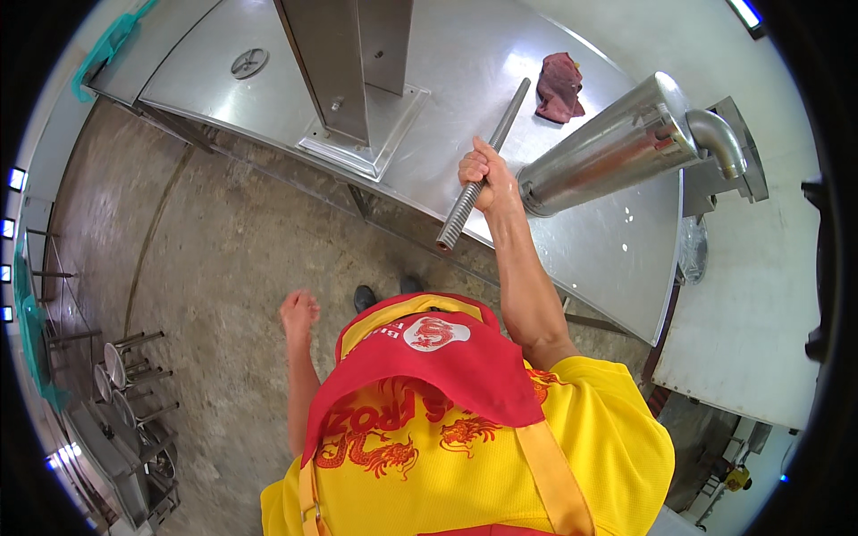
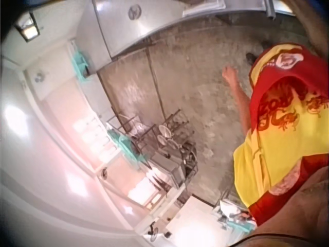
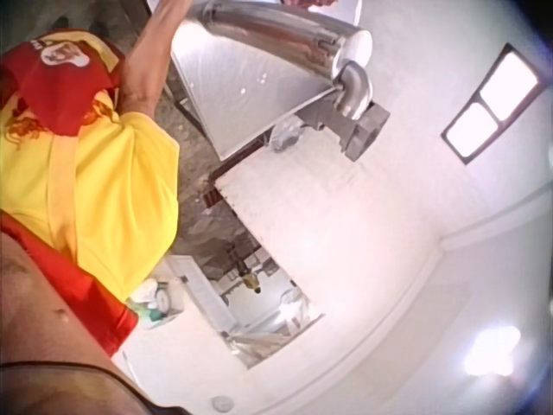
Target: The person assembles a stainless steel machine by inserting a threaded rod, tightening bolts with a wrench, and attaching a circular component. The person wipes the surface with a cloth and secures a metal bar with a zip tie.
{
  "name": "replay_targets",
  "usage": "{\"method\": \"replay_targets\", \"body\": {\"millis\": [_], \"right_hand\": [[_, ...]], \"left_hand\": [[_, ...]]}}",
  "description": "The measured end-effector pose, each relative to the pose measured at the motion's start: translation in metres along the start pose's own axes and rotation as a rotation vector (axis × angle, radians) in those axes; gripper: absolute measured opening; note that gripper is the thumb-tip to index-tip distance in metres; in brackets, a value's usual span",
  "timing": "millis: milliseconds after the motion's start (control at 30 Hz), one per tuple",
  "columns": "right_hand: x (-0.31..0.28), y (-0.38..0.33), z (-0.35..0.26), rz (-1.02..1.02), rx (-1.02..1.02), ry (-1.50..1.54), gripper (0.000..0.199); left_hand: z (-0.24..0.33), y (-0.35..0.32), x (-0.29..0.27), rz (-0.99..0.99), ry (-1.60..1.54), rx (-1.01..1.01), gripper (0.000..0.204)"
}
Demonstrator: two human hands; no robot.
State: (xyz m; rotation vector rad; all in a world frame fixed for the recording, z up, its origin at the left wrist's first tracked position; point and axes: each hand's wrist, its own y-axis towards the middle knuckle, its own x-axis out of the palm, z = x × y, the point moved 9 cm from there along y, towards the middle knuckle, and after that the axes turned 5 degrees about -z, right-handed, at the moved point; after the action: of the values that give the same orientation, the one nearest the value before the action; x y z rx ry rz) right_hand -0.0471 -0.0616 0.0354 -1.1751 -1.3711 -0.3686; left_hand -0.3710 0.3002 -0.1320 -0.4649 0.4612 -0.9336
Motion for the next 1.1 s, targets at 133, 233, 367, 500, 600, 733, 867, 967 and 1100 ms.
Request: {"method": "replay_targets", "body": {"millis": [133,233,367,500,600,733,867,967,1100], "right_hand": [[0.051,-0.026,-0.002,-0.062,-0.119,-0.113,0.042],[0.078,-0.036,0.000,-0.198,-0.165,-0.292,0.042],[0.100,-0.062,0.003,-0.126,-0.378,-0.557,0.031],[0.126,-0.086,0.014,-0.100,-0.505,-0.693,0.028],[0.165,-0.097,0.018,-0.217,-0.644,-0.779,0.026],[0.254,-0.140,0.012,-0.330,-0.874,-0.900,0.034],[0.371,-0.193,-0.010,-0.421,-1.031,-0.978,0.048],[0.457,-0.238,-0.033,-0.484,-1.288,-0.933,0.055],[0.547,-0.296,-0.114,-0.339,-1.749,-0.632,0.047]], "left_hand": [[0.077,-0.011,0.067,-0.247,-0.027,0.135,0.026],[0.129,-0.027,0.095,-0.410,0.021,0.290,0.027],[0.200,-0.047,0.103,-0.485,0.094,0.435,0.025],[0.290,-0.077,0.099,-0.555,0.106,0.640,0.022],[0.351,-0.107,0.091,-0.606,0.159,0.851,0.021],[0.435,-0.177,0.067,-0.608,0.304,1.165,0.017],[0.503,-0.223,0.043,-0.590,0.394,1.378,0.015],[0.546,-0.257,0.028,-0.559,0.450,1.537,0.014],[0.594,-0.289,0.002,-0.423,0.518,1.710,0.012]]}}
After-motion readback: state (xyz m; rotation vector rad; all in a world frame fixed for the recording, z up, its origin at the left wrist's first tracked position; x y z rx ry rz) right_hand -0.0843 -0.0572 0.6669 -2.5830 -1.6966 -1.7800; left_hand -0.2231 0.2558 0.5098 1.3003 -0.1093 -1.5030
